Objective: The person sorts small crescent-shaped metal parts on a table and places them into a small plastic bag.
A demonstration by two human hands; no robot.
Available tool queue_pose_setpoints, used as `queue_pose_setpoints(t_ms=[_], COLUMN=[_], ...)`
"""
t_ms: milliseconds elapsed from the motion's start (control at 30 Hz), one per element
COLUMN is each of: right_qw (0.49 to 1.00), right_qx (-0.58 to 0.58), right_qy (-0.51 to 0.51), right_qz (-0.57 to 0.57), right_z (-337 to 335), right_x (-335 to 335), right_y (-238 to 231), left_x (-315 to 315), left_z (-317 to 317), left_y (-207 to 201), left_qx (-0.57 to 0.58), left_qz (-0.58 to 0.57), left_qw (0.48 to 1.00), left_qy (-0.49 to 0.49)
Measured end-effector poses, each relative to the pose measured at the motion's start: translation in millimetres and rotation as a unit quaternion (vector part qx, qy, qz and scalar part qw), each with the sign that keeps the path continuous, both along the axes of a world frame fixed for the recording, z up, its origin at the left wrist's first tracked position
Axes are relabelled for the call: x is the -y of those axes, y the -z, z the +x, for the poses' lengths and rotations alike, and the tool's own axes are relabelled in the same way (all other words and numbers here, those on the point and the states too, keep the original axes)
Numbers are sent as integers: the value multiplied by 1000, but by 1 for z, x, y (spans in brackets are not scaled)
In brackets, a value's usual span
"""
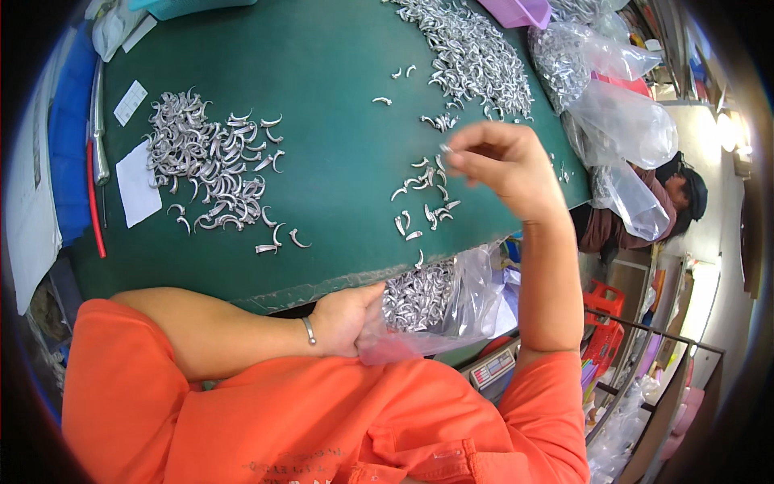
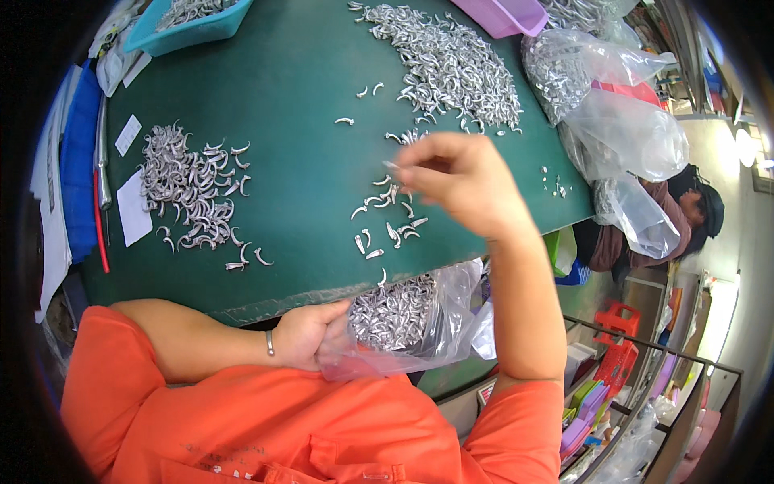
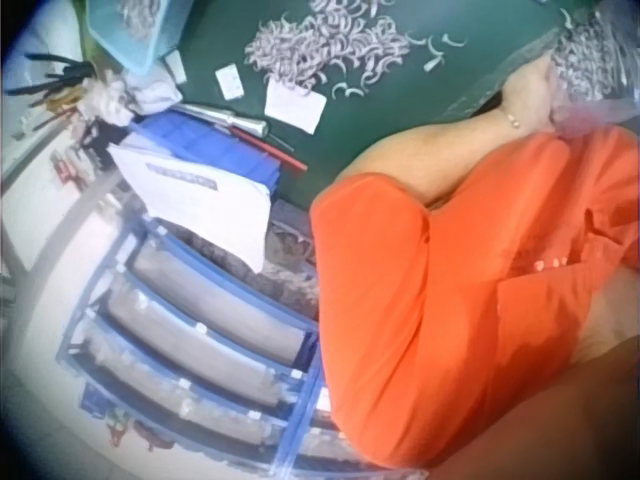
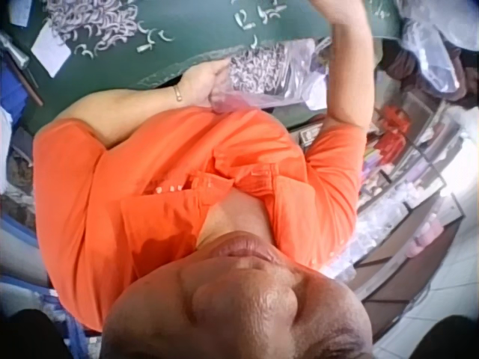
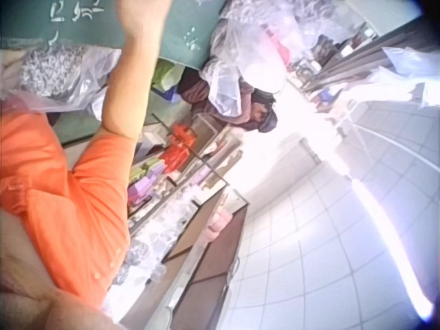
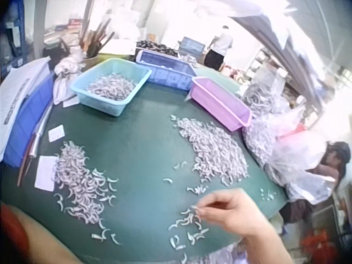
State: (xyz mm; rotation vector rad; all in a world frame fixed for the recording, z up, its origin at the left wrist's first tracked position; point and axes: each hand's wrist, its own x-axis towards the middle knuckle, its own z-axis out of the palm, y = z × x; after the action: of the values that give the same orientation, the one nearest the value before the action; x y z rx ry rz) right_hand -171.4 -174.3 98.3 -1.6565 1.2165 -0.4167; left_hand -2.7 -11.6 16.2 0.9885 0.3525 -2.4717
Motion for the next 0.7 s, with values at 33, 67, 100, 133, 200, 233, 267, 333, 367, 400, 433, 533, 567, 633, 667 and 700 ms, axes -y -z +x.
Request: queue_pose_setpoints(t_ms=[33, 67, 100, 133, 200, 233, 267, 333, 367, 400, 433, 533, 567, 633, 667, 700], right_qw=[995, 981, 980, 986, 955, 946, 934, 958, 972, 978, 966, 955, 958, 966, 972, 971], right_qx=[94, 187, 189, 94, -7, -52, -94, -59, -49, -40, -60, -94, -80, -73, -67, -50], right_qy=[-8, -16, -15, -100, -175, -187, -201, -196, -103, -9, 14, -32, -31, -57, -86, -105], right_qz=[27, 53, 53, -97, -240, -260, -280, -202, -204, -205, -250, -278, -275, -243, -210, -210], right_z=[19, 32, 31, 27, 9, -6, -16, -35, -43, -48, -51, -48, -49, -55, -57, -55], right_x=[-7, -14, -10, -4, -4, -9, -13, -30, -38, -44, -49, -71, -77, -80, -81, -78], right_y=[3, 3, 3, 4, 13, 28, 36, 34, 36, 40, 43, 50, 53, 49, 46, 45], left_x=[-3, -8, -14, -16, -16, -12, -5, 1, 2, 2, -1, -9, -7, -6, -7, -8], left_z=[3, 8, 11, 12, 10, 6, 4, 1, 2, 2, 3, 8, 8, 7, 6, 6], left_y=[11, 26, 40, 39, 35, 25, 10, -1, -2, -2, 6, 26, 21, 19, 20, 20], left_qx=[2, -46, -95, -94, -87, -89, -35, 19, 18, 19, 19, -42, -23, -2, 0, 2], left_qz=[1, -45, -90, -88, -82, -79, -33, 15, 23, 31, 31, -51, -39, -26, -22, -18], left_qw=[1000, 998, 991, 991, 993, 993, 999, 1000, 999, 999, 999, 997, 998, 999, 999, 999], left_qy=[2, 11, 22, 21, 5, 10, 10, 11, 15, 19, 24, 32, 36, 39, 35, 31])
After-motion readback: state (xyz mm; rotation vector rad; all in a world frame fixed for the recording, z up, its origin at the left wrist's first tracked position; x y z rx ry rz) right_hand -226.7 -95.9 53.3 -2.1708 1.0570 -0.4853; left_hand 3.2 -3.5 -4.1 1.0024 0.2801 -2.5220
